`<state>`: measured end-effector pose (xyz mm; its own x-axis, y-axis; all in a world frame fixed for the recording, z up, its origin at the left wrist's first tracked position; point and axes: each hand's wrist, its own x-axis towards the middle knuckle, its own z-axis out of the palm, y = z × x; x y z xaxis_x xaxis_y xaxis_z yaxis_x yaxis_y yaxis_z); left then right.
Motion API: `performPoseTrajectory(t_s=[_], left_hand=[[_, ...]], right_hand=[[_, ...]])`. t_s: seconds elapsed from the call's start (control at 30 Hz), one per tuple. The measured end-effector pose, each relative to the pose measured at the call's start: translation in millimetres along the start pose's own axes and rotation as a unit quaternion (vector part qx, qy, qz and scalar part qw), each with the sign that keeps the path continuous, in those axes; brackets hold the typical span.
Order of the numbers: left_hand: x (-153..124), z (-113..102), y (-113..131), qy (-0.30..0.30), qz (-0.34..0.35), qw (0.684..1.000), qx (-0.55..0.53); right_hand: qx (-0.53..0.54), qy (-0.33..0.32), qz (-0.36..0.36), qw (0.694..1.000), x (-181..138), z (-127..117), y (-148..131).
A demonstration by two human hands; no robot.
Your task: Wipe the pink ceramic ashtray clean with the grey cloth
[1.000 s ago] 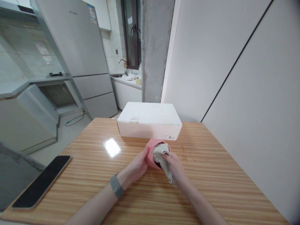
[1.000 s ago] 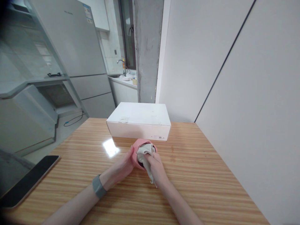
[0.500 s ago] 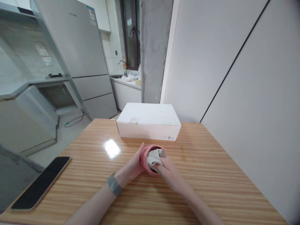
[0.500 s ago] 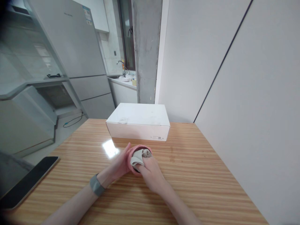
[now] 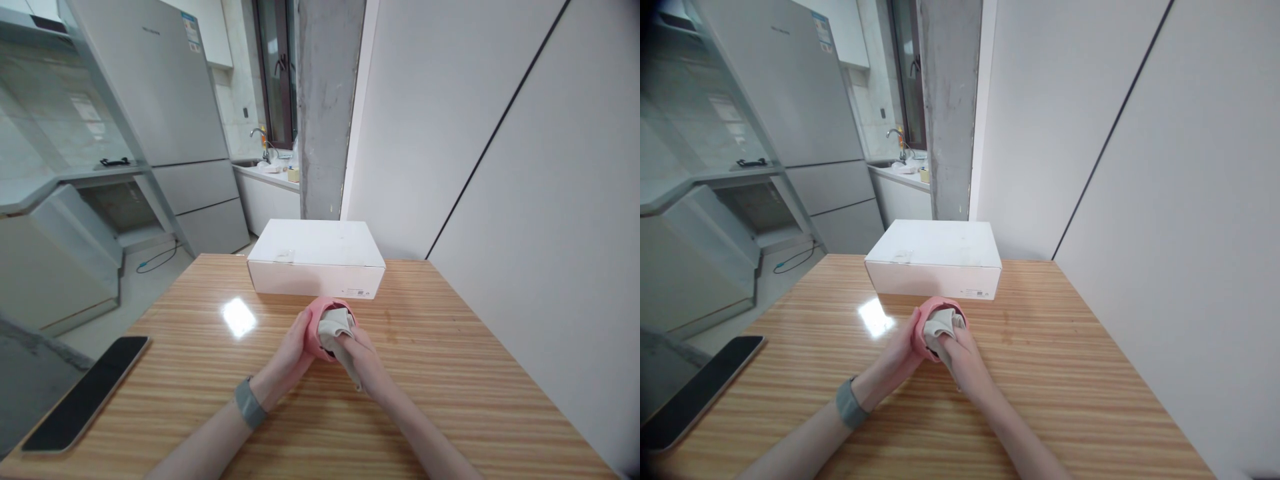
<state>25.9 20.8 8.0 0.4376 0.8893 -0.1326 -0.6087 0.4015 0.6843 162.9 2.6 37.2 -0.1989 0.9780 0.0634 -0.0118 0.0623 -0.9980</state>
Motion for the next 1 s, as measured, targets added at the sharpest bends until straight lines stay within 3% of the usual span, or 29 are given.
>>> performPoseTrajectory(t_s=[0.17, 0.23, 0.47, 0.67, 0.77, 1.0], left_hand=[[2, 1, -3, -0.073, -0.006, 0.997, -0.008], [3, 1, -4, -0.074, -0.001, 0.997, 0.006], [-3, -3, 7, -0.09, -0.025, 0.995, 0.031], [-3, -8, 14, 0.002, -0.045, 0.997, 0.055], [-1, -5, 14, -0.011, -0.042, 0.998, 0.047], [-2, 0, 8, -0.004, -0.004, 0.996, 0.084]], right_hand=[[0.04, 0.055, 0.017, 0.998, 2, -3, 6], [0.032, 0.065, 0.013, 0.997, 2, -6, 9], [-0.044, 0.018, -0.041, 0.998, 0, -13, 3], [-0.19, -0.079, -0.111, 0.972, -6, -12, -15], [-0.228, -0.119, -0.124, 0.958, -8, -8, -16], [-0.192, -0.079, -0.088, 0.974, -8, -4, -12]])
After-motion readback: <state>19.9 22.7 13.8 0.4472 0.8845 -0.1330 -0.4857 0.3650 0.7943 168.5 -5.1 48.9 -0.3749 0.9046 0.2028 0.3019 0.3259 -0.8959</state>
